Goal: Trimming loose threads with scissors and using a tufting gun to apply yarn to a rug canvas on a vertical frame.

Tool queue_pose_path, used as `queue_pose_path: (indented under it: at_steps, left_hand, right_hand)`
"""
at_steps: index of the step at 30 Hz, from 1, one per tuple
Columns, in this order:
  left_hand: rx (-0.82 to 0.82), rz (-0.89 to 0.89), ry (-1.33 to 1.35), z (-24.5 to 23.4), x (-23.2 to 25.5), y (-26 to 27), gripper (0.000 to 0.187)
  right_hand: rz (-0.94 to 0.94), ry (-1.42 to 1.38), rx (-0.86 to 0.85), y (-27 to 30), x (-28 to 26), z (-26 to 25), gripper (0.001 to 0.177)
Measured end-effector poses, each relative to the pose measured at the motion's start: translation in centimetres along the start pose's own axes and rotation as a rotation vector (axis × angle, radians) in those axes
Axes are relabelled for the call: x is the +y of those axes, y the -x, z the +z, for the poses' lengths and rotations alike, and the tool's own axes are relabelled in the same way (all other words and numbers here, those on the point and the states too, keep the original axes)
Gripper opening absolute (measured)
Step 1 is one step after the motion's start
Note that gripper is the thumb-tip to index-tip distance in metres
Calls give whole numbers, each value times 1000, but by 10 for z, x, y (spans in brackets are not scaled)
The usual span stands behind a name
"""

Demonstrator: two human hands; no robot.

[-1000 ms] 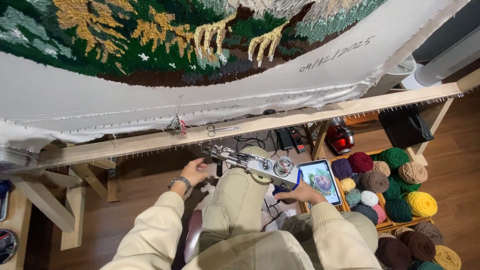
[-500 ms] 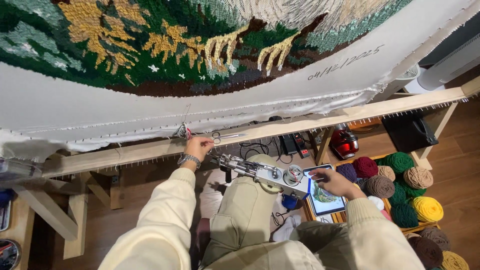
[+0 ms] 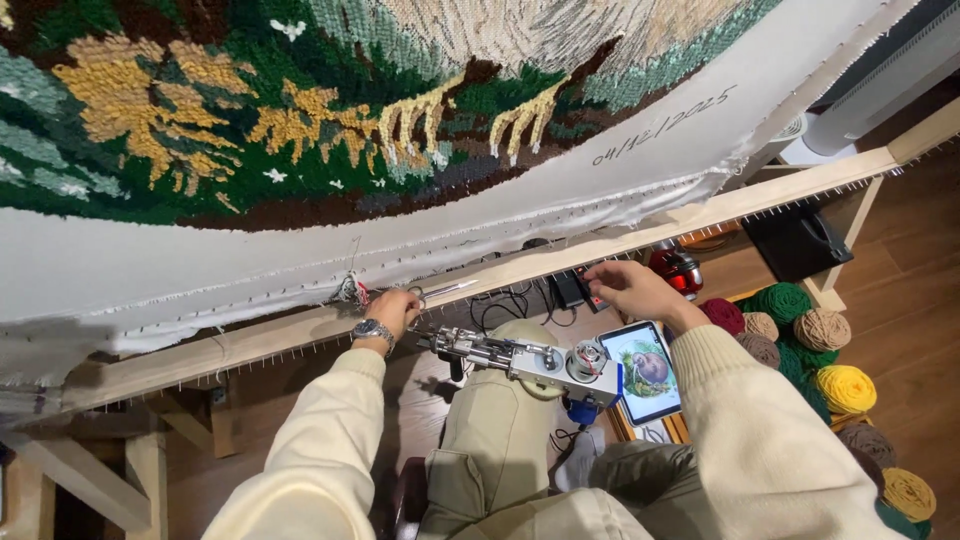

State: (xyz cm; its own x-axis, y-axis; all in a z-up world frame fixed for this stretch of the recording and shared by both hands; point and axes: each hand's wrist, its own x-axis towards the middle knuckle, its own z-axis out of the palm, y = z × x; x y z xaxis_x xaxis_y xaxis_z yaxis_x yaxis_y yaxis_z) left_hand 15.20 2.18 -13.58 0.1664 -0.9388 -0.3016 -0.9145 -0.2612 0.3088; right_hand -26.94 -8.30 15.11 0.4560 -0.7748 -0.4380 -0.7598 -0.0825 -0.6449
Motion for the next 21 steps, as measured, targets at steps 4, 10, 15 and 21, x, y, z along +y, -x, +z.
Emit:
queue_pose_path:
  at_steps: [4,10,15,21]
  left_hand:
    - [110,113,98,-52,10,26,15]
    - [253,128,261,-116,22,65,18]
    - [278,213,217,-164,55,99,19]
    - [328,389,306,-227,125,127,14]
  right_hand:
    - [-38,10,-17,-11,-23,-3,34]
    - [-63,14,-86,-6,-57,-3,37]
    - [-84,58,-116,-10,-72,3,35]
    - [-161,133,-107,-13,-85,9,39]
